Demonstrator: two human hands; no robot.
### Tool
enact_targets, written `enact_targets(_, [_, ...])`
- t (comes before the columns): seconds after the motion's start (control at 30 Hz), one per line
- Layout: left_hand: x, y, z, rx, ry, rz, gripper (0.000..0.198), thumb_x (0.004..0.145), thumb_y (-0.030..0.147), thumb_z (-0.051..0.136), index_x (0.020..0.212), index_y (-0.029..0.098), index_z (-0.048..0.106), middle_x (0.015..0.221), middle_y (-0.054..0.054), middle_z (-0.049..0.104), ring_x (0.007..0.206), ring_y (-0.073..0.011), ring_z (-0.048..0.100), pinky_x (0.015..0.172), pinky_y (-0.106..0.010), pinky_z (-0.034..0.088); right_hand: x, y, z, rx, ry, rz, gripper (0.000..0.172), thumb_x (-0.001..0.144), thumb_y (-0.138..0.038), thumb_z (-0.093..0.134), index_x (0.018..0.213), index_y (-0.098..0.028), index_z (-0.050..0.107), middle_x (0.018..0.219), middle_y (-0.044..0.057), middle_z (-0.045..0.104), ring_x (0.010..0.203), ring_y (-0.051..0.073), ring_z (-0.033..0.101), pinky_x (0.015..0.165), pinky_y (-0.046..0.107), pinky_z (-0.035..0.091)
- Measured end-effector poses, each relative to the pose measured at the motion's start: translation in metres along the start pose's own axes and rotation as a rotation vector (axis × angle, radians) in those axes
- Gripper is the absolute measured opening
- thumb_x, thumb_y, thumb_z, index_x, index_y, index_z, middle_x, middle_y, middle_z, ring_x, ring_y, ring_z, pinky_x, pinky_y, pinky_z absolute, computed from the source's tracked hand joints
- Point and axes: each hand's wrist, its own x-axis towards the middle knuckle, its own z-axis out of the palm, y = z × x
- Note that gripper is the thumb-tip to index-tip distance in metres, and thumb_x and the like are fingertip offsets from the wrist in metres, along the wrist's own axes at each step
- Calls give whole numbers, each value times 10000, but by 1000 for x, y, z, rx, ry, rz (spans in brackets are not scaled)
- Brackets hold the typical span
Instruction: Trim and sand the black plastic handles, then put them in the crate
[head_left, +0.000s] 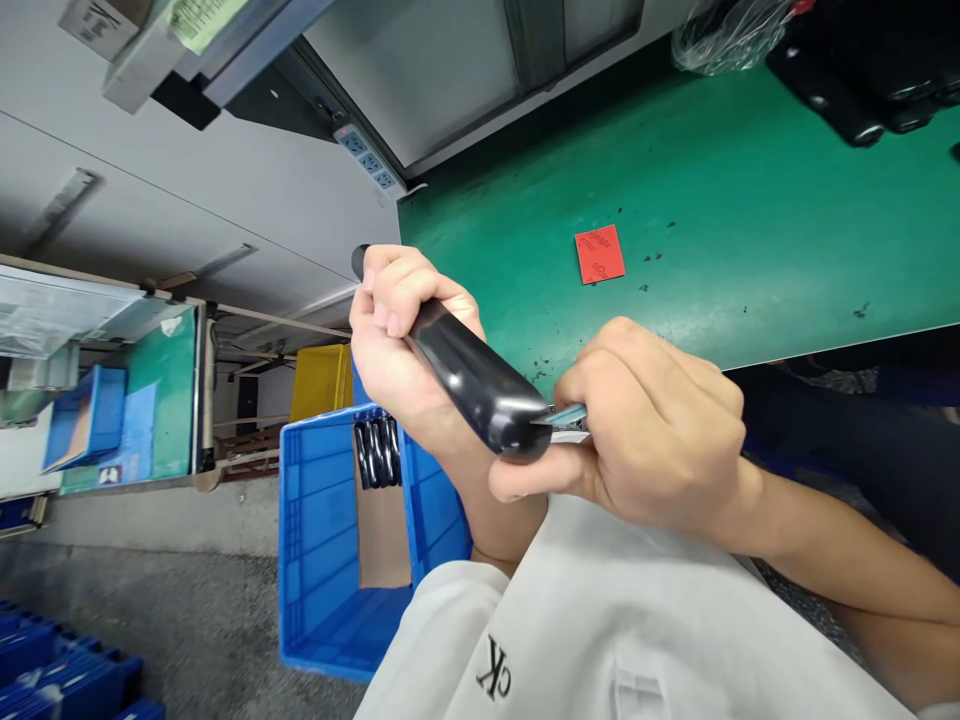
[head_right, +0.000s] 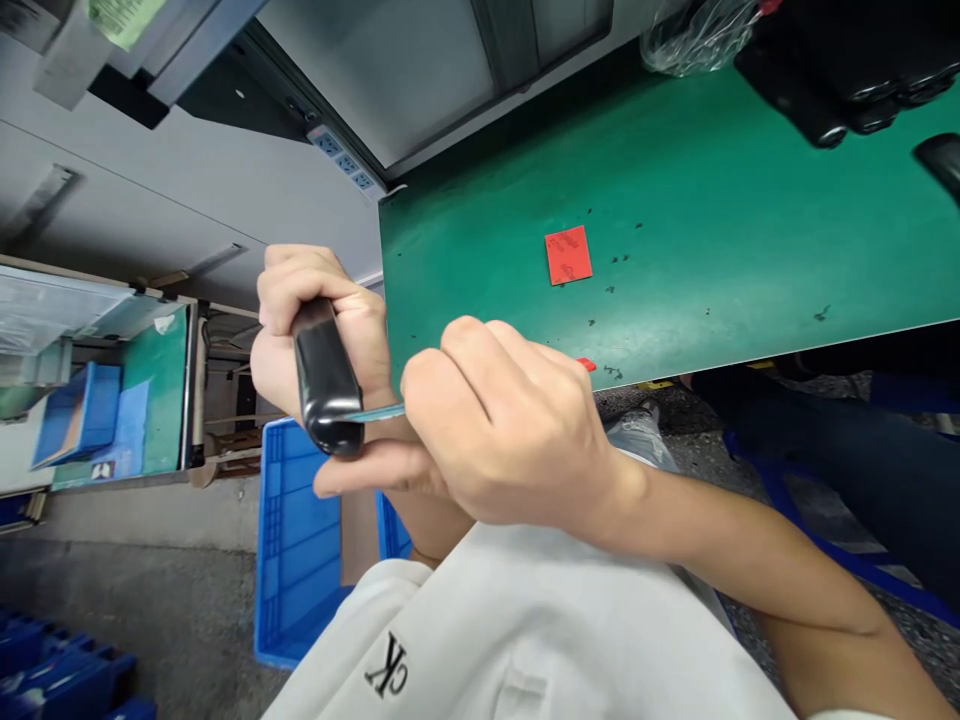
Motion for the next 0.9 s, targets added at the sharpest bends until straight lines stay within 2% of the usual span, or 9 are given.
enact_targets(0.13, [0, 0, -1, 15, 0, 26, 230, 1081, 174, 235, 901, 276, 336, 645, 54, 397, 448, -93, 428, 447, -163, 458, 1, -1, 0, -52, 28, -11, 573, 978, -703, 543, 643, -247, 459, 574, -18, 408, 530, 125, 360, 468, 308, 317])
enact_targets(0.3, [-2, -6, 4, 215, 38, 147, 288, 1096, 128, 198, 867, 268, 303, 645, 58, 398, 436, -47, 455, 434, -95, 449, -2, -1, 0, -73, 41, -1, 588, 1004, -695, 492, 632, -242, 455, 575, -15, 392, 529, 126, 326, 465, 317, 276])
enact_targets(0.5, [-4, -7, 9, 213, 81, 150, 307, 1120, 194, 196, 844, 260, 311, 592, 62, 417, 411, -55, 442, 409, -122, 440, -5, -1, 1, -98, 79, -6, 582, 1024, -651, 489, 616, -239, 429, 563, -18, 371, 532, 128, 300, 464, 312, 259])
enact_targets(0.63, [-5, -7, 10, 115, 81, 143, 321, 1133, 289, 175, 844, 265, 313, 590, 58, 386, 403, -72, 422, 388, -145, 440, -7, 0, 1, -114, 90, -40, 560, 1009, -610, 541, 604, -240, 428, 548, -21, 367, 527, 124, 276, 452, 302, 241])
enact_targets(0.83, [-9, -7, 7, 146, 62, 168, 340, 1132, 293, 117, 839, 269, 289, 608, 49, 393, 435, -79, 433, 414, -147, 448, -10, -1, 5, -76, 118, -87, 527, 1008, -590, 543, 621, -242, 462, 570, -8, 444, 535, 130, 324, 468, 310, 244])
enact_targets(0.9, [-10, -7, 6, 130, 43, 164, 317, 1123, 267, 141, 843, 271, 291, 617, 44, 392, 445, -90, 451, 427, -162, 462, -21, 4, 9, -9, 96, -22, 501, 1003, -594, 554, 647, -244, 503, 589, -6, 470, 538, 130, 361, 486, 310, 247])
